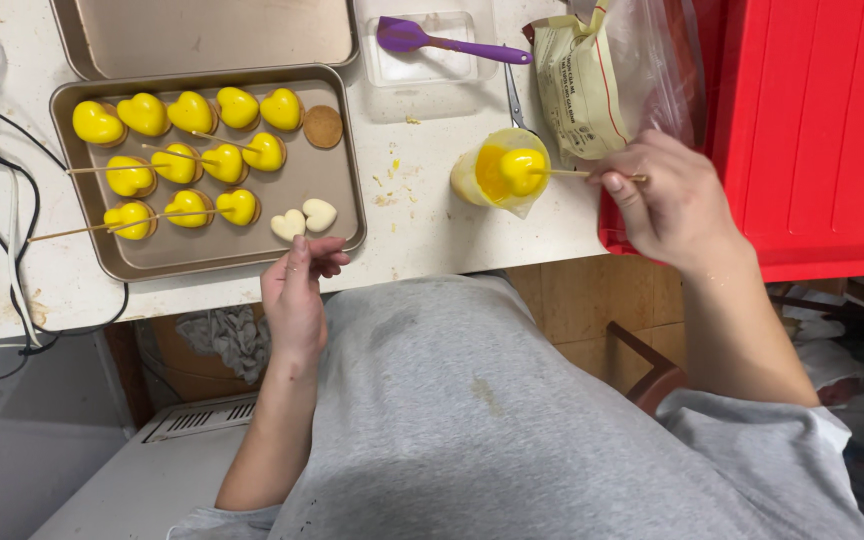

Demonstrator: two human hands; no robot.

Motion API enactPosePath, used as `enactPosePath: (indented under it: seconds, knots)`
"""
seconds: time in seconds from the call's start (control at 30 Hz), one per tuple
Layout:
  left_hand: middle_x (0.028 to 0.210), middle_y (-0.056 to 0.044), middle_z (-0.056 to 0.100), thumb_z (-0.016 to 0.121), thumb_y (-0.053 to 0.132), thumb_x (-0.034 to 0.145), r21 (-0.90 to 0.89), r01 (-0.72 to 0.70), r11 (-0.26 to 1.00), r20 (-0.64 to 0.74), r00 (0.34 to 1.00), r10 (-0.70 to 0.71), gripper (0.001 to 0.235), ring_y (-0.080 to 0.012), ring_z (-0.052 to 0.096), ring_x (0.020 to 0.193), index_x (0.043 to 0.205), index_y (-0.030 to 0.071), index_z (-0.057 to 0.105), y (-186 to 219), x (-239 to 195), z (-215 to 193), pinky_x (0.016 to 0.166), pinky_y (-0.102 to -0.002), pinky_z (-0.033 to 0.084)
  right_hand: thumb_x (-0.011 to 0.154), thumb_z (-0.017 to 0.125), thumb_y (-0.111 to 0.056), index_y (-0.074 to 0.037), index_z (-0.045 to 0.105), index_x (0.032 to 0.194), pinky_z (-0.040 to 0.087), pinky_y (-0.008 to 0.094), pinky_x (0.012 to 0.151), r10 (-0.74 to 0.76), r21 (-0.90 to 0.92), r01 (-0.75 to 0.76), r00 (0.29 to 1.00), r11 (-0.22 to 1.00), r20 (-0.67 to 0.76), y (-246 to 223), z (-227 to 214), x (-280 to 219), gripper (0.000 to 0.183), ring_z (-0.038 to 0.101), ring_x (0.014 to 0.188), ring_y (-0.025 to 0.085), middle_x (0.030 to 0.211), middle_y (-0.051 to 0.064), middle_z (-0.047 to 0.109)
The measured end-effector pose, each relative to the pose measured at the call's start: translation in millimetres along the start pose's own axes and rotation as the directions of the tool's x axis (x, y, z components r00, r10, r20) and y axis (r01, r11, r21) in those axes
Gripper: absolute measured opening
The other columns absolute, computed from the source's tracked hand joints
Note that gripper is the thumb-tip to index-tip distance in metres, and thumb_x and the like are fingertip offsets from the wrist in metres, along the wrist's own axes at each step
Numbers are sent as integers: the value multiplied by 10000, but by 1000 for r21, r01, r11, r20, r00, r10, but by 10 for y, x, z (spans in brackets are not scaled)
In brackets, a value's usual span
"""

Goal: The person inserts wooden sticks into heart-shaped candies and dips them into a yellow coating, then places them on a baking tray. They retrieve additional heart-shaped candies from a freezer and repeat the coating process.

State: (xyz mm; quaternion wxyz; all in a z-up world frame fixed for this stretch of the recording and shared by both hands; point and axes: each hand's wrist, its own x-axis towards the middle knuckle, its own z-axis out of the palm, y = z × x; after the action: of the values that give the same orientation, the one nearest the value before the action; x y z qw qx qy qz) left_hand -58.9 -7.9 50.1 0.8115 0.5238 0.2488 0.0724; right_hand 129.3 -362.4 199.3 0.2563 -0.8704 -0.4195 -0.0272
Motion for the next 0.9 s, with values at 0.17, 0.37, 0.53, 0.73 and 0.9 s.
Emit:
enactPosePath:
  seconds: [0.17, 0.37, 0.53, 0.73, 0.9]
  knots:
    - [951, -106, 733, 483, 354, 1116, 12, 3, 1000, 12, 1000, -3, 488, -142, 620, 884, 1061, -58, 737, 25, 9, 31, 836, -301, 463, 1150, 629, -84, -31, 643, 1008, 475, 326, 642, 13, 19, -11, 994, 1000, -106, 36, 23, -29, 152, 588, 696, 225, 899, 90, 716]
    - [938, -101, 730, 478, 353, 1116, 19, 9, 1000, 17, 1000, -9, 484, -140, 618, 881, 1058, -52, 736, 50, 9, 47, 838, -299, 464, 1151, 627, -53, -32, 629, 986, 478, 320, 637, 5, 22, -2, 992, 1000, -128, 30, 93, 52, 167, 594, 698, 221, 933, 89, 714]
    - [911, -97, 723, 476, 351, 1120, 31, 11, 999, 20, 1000, -12, 484, -133, 596, 865, 1063, -51, 741, 64, -1, 56, 832, -292, 453, 1130, 634, -41, -34, 632, 972, 486, 340, 652, -40, 18, 41, 998, 999, -57, 31, 78, 158, 158, 587, 697, 228, 898, 78, 694]
    - [897, -96, 725, 469, 352, 1118, 55, 17, 998, 5, 1000, -17, 491, -131, 589, 847, 1060, -50, 744, 60, -11, 52, 820, -291, 455, 1086, 667, -51, -14, 645, 946, 475, 379, 663, -40, -3, 40, 999, 999, 12, -6, 61, 206, 147, 564, 726, 260, 828, 96, 626]
    - [912, -96, 724, 468, 352, 1116, 43, 8, 999, 14, 1000, -8, 488, -131, 595, 864, 1061, -51, 739, 44, -4, 52, 827, -291, 457, 1071, 690, -67, -4, 646, 947, 481, 395, 670, -21, -34, 22, 999, 999, 44, -41, 52, 232, 145, 576, 740, 274, 809, 105, 608]
